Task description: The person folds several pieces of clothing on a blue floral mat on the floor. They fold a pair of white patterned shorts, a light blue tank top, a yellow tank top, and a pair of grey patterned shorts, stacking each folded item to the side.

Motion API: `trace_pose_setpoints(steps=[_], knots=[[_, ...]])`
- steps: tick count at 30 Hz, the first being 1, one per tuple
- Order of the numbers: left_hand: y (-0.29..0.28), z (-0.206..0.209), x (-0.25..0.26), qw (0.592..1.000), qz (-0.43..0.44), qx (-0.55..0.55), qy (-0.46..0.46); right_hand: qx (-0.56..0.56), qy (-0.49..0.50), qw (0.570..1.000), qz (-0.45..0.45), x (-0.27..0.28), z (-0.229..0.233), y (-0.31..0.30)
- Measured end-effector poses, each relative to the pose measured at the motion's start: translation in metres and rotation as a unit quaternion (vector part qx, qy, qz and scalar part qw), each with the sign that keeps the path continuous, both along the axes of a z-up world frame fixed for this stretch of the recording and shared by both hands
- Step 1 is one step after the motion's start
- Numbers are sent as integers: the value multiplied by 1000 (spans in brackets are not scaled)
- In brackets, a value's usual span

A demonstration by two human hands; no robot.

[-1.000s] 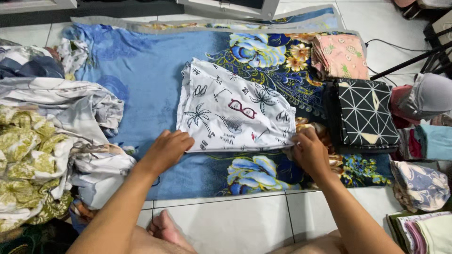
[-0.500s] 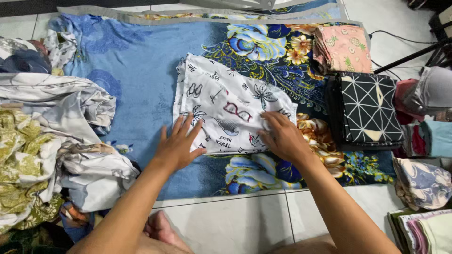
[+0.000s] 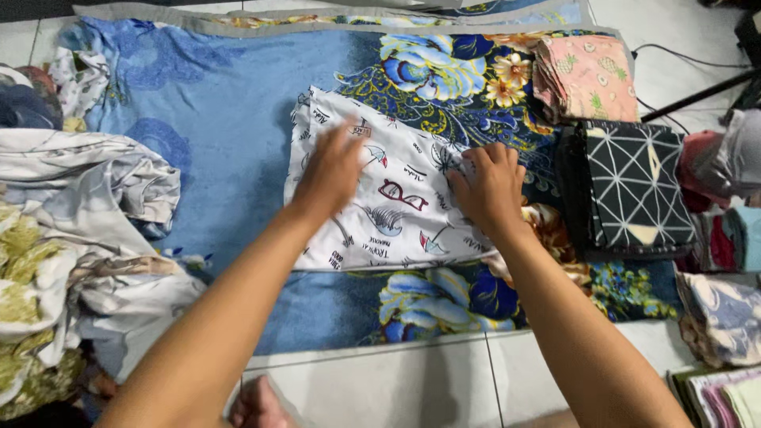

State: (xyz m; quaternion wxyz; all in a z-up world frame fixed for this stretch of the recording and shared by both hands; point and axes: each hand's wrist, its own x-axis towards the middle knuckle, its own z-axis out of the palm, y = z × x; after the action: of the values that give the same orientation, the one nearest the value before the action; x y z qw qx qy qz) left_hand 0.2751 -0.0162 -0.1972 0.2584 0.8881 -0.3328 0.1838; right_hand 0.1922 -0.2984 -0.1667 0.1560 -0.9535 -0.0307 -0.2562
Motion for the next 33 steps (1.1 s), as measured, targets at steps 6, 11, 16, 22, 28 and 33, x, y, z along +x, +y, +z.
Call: trace_pose_setpoints(steps=[6, 11, 16, 22, 28, 33], knots=[[20, -6, 106, 984, 110, 68, 123, -4, 70, 997, 29, 15, -7, -14], [51, -9, 137, 961, 56, -57, 264, 81, 36, 994, 58, 23, -22, -33], [37, -12, 141, 965, 125, -51, 223, 143, 67, 987, 21, 33, -19, -27], [-5, 12, 78, 982, 83, 18, -171, -49, -36, 993, 98, 17, 1, -7], [-10, 30, -50, 970, -217, 107, 17, 14, 72, 935, 348, -27, 24, 9], [37, 37, -97, 967, -214, 125, 58, -53, 136, 922, 359, -64, 45, -11]])
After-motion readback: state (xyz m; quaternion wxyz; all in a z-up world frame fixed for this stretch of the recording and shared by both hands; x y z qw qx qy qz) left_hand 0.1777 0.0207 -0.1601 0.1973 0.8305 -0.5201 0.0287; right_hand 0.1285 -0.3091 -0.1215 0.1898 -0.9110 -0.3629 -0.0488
